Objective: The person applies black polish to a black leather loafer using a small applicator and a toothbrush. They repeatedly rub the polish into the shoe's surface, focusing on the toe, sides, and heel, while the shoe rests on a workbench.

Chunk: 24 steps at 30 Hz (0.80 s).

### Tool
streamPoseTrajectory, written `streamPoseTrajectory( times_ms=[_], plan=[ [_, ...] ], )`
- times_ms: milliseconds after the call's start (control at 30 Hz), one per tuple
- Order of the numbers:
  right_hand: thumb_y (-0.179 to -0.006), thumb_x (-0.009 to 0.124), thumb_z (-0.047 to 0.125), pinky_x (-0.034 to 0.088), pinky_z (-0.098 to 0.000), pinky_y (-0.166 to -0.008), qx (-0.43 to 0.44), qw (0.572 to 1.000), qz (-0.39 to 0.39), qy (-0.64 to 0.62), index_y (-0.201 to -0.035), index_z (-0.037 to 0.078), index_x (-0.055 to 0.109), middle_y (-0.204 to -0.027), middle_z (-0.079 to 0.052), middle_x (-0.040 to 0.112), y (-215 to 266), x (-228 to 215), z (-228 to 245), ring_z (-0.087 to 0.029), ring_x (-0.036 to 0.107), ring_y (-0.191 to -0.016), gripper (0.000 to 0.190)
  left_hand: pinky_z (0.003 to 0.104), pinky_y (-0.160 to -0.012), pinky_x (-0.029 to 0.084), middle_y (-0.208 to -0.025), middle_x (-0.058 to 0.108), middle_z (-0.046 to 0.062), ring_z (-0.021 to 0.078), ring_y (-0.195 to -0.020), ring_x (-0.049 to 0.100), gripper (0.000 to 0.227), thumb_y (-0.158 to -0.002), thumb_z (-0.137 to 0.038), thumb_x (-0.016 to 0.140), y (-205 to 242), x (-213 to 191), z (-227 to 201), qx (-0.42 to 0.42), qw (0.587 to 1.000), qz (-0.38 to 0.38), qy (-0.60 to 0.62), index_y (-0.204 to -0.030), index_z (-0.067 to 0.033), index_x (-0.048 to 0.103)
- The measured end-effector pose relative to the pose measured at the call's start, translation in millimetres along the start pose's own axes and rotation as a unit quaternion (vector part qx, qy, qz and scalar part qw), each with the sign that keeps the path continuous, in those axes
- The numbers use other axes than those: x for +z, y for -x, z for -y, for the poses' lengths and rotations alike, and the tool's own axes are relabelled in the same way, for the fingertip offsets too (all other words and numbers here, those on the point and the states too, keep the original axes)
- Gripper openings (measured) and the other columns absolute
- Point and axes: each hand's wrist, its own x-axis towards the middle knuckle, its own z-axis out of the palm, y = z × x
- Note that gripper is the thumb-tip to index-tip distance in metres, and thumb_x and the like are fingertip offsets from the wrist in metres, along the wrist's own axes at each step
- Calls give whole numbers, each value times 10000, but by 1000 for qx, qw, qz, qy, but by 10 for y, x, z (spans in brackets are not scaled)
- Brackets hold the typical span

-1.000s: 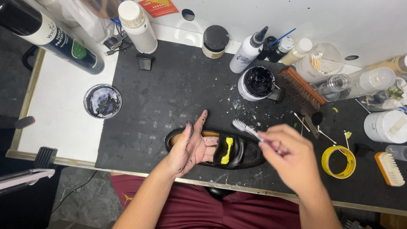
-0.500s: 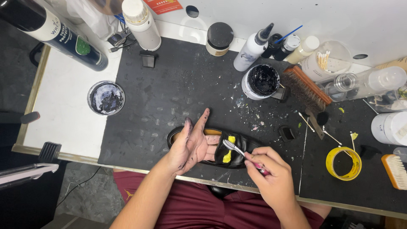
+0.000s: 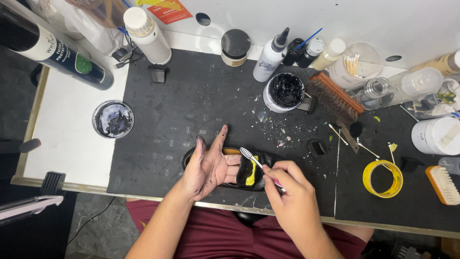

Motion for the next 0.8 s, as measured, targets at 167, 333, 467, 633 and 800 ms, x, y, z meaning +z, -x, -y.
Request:
streamPoseTrajectory(
  times_ms=[167,333,467,633,800],
  plan=[
    [-841,724,7,542,-254,-613,35,999,11,-28,-974,-30,725,-944,-78,674,170,-36,64,-145,711,-710,138,450,-993,527,-1391,544,323,362,-1127,661,1100,-867,-877,208,8,4,-2,-15,1000,-12,0,-1621,-235,-271],
    [-877,715,5,539,-256,-649,15,1000,-8,20,-996,-40,721,-956,-80,664,-1,-11,-75,-138,696,-736,128,461,-977,528,-1440,515,351,392,-1175,655,1111,-850,-878,212,-23,-5,-2,-9,1000,-19,-2,-1612,-228,-269],
    [-862,707,-12,546,-255,-669,-1,1000,-10,-21,-962,-48,701,-984,-86,661,177,51,-64,-139,702,-767,106,464,-938,515,-1413,491,401,399,-1116,625,1110,-902,-905,195,-43,11,-14,12,1000,-3,3,-1637,-221,-281],
    [-858,715,-37,539,-234,-650,4,999,-15,-45,-951,-57,695,-978,-90,659,356,113,-169,-123,688,-765,97,517,-1013,519,-1446,488,389,439,-1208,627,1109,-844,-883,196,-57,27,-16,3,1000,-23,-8,-1596,-224,-285],
    [-879,713,-55,528,-234,-662,-10,997,-66,-29,-955,-81,674,-1013,-103,651,363,261,-337,-119,668,-770,90,531,-1049,488,-1494,449,387,455,-1251,604,1084,-872,-865,207,-95,57,-21,25,999,-35,24,-1609,-233,-275]
  ],
)
